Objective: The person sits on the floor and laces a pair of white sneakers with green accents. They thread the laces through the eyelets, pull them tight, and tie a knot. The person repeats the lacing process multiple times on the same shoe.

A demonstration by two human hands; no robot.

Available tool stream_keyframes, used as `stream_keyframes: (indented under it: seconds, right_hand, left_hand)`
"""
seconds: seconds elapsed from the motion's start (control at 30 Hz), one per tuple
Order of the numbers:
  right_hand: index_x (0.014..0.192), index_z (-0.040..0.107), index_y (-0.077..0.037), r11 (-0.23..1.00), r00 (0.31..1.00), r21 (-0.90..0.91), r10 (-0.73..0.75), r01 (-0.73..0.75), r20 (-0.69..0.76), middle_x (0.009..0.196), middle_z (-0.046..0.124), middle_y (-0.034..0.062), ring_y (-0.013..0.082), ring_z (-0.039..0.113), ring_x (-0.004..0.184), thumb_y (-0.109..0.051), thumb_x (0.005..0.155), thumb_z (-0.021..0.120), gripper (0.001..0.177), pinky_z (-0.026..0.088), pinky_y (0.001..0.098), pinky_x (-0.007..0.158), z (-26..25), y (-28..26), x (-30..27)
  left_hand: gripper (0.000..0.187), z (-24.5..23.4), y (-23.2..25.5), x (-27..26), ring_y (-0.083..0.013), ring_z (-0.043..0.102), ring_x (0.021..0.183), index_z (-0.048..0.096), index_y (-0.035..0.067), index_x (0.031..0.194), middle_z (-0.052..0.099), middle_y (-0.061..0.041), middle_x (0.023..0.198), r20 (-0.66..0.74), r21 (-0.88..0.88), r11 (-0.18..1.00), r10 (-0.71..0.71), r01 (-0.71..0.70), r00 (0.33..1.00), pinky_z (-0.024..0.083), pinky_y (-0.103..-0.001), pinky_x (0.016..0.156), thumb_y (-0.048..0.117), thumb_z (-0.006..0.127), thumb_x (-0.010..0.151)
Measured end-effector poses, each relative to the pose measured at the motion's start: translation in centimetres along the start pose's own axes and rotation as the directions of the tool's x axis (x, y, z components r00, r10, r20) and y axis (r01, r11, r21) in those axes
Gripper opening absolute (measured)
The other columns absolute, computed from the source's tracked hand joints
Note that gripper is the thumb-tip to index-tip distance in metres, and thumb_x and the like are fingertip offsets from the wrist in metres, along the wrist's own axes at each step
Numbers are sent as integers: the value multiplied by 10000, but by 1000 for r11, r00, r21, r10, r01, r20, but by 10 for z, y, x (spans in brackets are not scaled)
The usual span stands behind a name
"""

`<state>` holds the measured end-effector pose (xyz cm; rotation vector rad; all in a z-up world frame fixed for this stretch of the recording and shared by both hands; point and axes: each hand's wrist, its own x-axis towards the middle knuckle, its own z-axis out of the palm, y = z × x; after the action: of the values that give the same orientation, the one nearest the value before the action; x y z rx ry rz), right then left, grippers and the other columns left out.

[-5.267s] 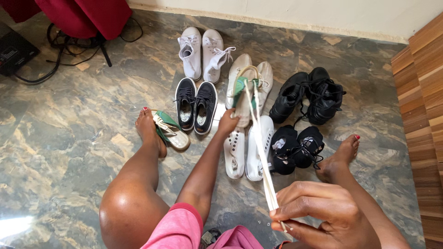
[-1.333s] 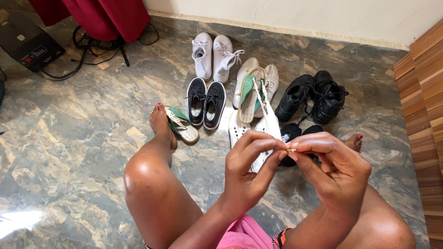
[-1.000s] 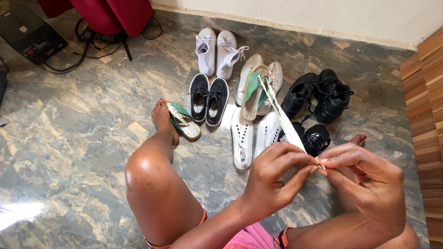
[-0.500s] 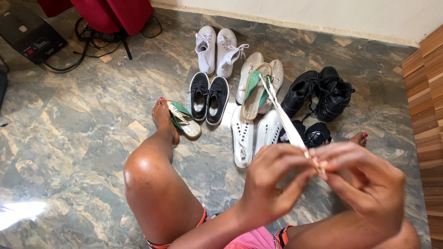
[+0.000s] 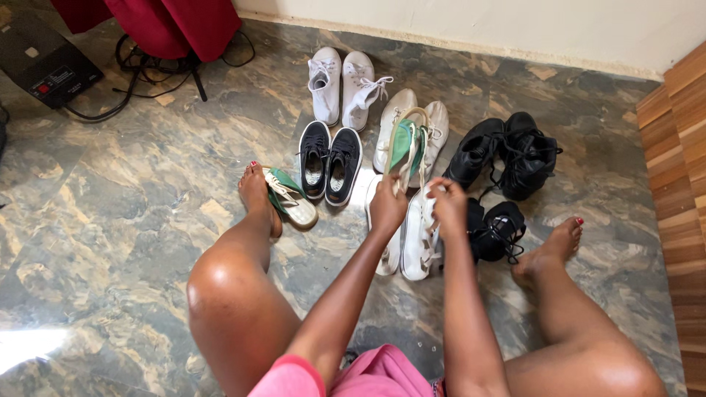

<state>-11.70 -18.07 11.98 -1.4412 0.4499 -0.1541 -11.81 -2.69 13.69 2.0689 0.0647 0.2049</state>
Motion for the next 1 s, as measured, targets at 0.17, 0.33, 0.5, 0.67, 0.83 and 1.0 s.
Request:
stream_keyframes:
  seconds: [0.17,0.33,0.5,0.67,0.83,1.0]
  right_hand:
    - [1182,744,-61,927,997,-373,-4,32,75,877,728,45,122,626,525,-228,927,736,305,467,256,457,12,67,50]
    - [1339,679,-113,877,977,-481,99,5,191,856,742,59,128,700,557,-239,947,630,414,449,305,433,23,90,88]
    - [1442,584,-85,842,977,-539,94,26,194,805,731,128,216,596,484,-183,949,597,502,475,329,433,36,114,118]
    - [1252,692,-14,828,971,-509,-177,237,163,880,736,122,167,642,544,-240,960,680,369,500,296,525,36,110,115]
    - [1049,758,14,911,982,-369,-156,183,103,887,754,95,152,669,509,-262,951,685,302,523,299,534,32,56,59]
    - [1019,763,13,918,995,-387,-99,86,-13,755,738,83,138,670,498,-252,937,696,285,530,305,506,25,21,-18]
  left_hand:
    - [479,23,-46,34,-375,510,1333,651,131,1306,452,-182,1516,172,407,911,-2,-69,985,436,-608,1010,256,716,848]
    - [487,30,-54,68,-362,347,1466,691,222,1283,219,-134,1664,382,439,892,-77,-108,921,391,-623,1064,264,731,800]
    - [697,57,-66,90,-459,462,1336,460,168,1489,154,-208,1660,416,325,944,-92,-53,905,454,-534,1042,283,697,844]
    - [714,68,-85,91,-465,625,1160,462,17,1476,332,-285,1609,313,252,960,35,-119,949,510,-478,989,166,657,806]
    - [517,47,-64,56,-446,666,1067,585,-29,1328,554,-258,1432,164,200,980,-21,-13,986,519,-481,955,194,667,869]
    - [449,22,-44,-16,-428,676,1068,662,-62,1221,674,-281,1226,-100,126,990,73,-60,992,531,-475,919,199,713,859]
